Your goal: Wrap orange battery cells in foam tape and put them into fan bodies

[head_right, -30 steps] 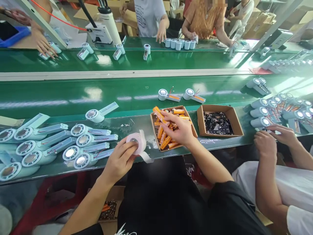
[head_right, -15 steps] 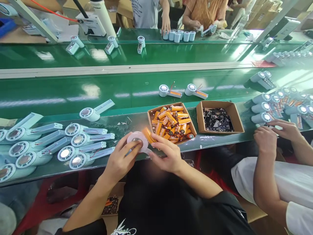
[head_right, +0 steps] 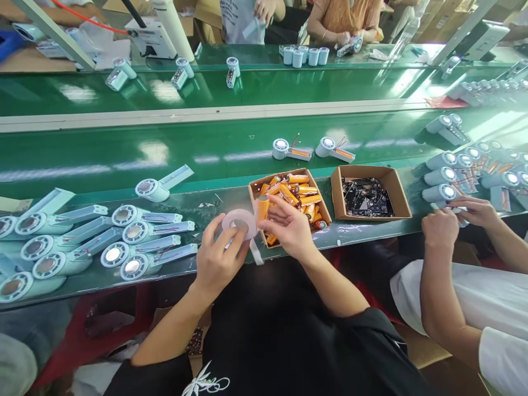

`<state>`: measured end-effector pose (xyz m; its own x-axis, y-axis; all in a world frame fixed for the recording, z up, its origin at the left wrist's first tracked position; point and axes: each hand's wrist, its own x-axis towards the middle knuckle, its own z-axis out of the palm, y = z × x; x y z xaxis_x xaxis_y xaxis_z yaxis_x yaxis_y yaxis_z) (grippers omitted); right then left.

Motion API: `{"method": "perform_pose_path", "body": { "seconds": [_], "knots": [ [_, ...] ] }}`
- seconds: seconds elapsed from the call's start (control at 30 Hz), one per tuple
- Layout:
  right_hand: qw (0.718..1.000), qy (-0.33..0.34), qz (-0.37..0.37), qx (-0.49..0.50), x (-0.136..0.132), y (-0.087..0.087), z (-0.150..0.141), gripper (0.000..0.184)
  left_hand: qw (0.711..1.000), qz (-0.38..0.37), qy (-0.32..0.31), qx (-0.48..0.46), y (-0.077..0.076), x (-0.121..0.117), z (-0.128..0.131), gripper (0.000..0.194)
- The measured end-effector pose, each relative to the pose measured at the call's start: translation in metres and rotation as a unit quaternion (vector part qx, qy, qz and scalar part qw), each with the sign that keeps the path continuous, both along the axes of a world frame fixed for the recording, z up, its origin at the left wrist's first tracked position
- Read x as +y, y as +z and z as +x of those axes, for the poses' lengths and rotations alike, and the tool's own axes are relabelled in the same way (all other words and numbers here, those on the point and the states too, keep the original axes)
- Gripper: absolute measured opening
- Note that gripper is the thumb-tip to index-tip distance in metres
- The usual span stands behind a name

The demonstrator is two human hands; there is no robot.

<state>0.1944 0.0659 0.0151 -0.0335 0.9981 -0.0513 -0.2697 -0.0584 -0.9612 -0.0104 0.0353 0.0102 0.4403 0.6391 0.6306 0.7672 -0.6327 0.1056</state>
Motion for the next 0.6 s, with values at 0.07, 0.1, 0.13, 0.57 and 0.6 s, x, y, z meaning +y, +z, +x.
{"method": "perform_pose_path", "body": {
  "seconds": [0.07, 0.1, 0.13, 0.57, 0.6],
  "knots": [
    [0.998, -0.065, 0.019, 0.020, -0.004, -0.003, -0.010, 0.077, 1.000, 0.019, 0.012, -0.006, -0.001, 0.001, 0.006, 0.034],
    [0.995, -0.090, 0.028, 0.029, -0.006, -0.004, -0.016, 0.077, 1.000, 0.023, 0.014, -0.011, 0.000, 0.001, 0.009, 0.034],
    [0.992, -0.114, 0.036, 0.035, -0.008, -0.006, -0.023, 0.075, 0.999, 0.027, 0.012, -0.019, 0.000, 0.001, 0.013, 0.035],
    [0.976, -0.165, 0.056, 0.133, 0.005, 0.006, 0.004, 0.068, 0.999, -0.030, -0.014, -0.020, 0.002, 0.016, -0.027, 0.031],
    [0.977, -0.155, 0.054, 0.133, 0.006, 0.007, 0.005, 0.071, 0.999, -0.039, -0.026, -0.012, 0.004, 0.021, -0.032, 0.031]
  ]
}}
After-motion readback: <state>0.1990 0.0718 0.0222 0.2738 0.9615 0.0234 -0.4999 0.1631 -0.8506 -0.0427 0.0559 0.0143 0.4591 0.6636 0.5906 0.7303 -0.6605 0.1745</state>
